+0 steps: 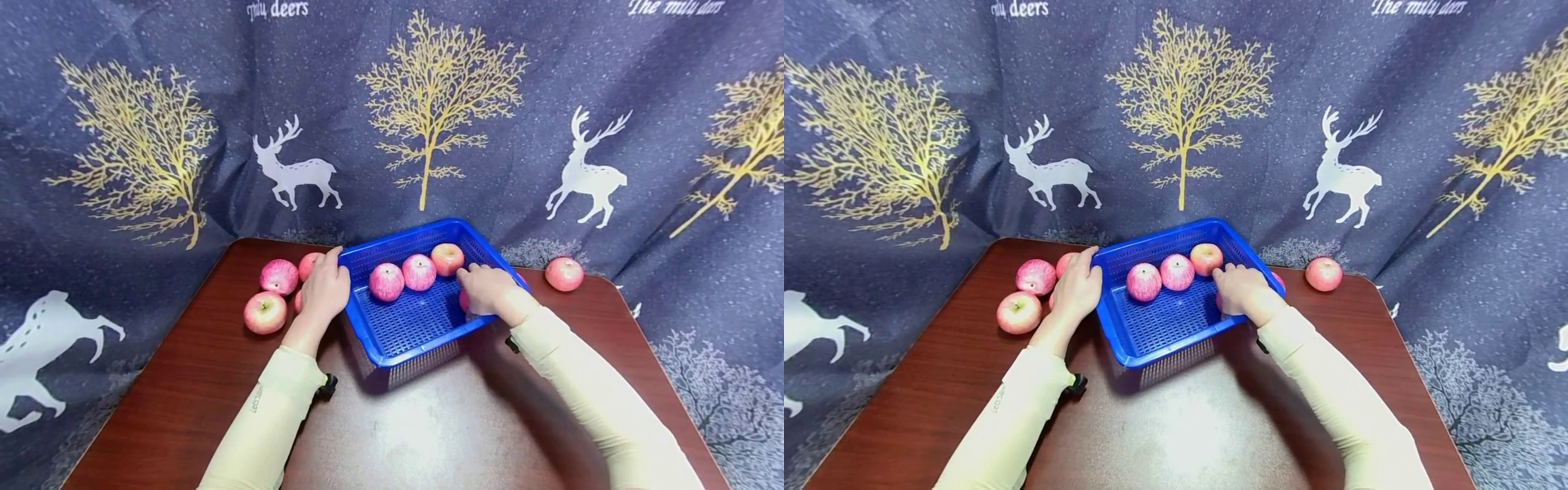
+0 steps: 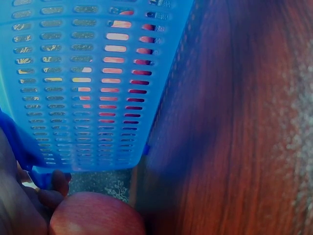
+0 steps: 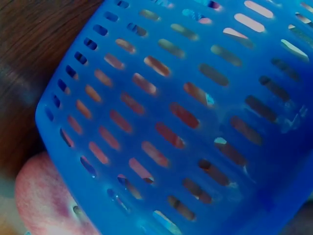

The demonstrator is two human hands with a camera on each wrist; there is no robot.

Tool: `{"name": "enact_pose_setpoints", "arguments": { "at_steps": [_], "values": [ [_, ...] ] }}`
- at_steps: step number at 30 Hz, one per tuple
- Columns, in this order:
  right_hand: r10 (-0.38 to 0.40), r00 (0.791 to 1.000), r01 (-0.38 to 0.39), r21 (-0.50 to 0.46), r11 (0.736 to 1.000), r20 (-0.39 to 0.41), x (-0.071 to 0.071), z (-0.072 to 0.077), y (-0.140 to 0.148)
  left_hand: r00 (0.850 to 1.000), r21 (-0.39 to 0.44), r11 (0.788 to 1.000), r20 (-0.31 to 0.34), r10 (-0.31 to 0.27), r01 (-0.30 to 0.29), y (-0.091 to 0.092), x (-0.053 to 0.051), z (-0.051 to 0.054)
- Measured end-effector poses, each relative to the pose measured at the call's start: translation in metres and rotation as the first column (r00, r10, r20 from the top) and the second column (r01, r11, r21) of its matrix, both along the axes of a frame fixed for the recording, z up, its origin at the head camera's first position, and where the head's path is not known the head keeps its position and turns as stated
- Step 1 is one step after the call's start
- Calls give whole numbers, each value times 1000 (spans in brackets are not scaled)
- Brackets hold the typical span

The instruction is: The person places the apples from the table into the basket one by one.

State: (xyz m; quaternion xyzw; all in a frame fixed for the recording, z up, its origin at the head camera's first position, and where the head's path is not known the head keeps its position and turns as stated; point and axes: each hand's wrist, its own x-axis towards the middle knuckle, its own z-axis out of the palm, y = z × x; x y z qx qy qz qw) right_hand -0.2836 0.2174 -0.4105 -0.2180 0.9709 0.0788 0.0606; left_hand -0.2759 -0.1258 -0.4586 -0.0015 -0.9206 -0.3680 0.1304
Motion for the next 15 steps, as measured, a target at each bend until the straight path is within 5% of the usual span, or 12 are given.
{"name": "enact_pose_setpoints", "arguments": {
  "at_steps": [15],
  "values": [
    [14,1000,-14,8,1000,20,-1,-5,1,1000,-5,1000,0,4,-4,0,0,0]
  ]
}}
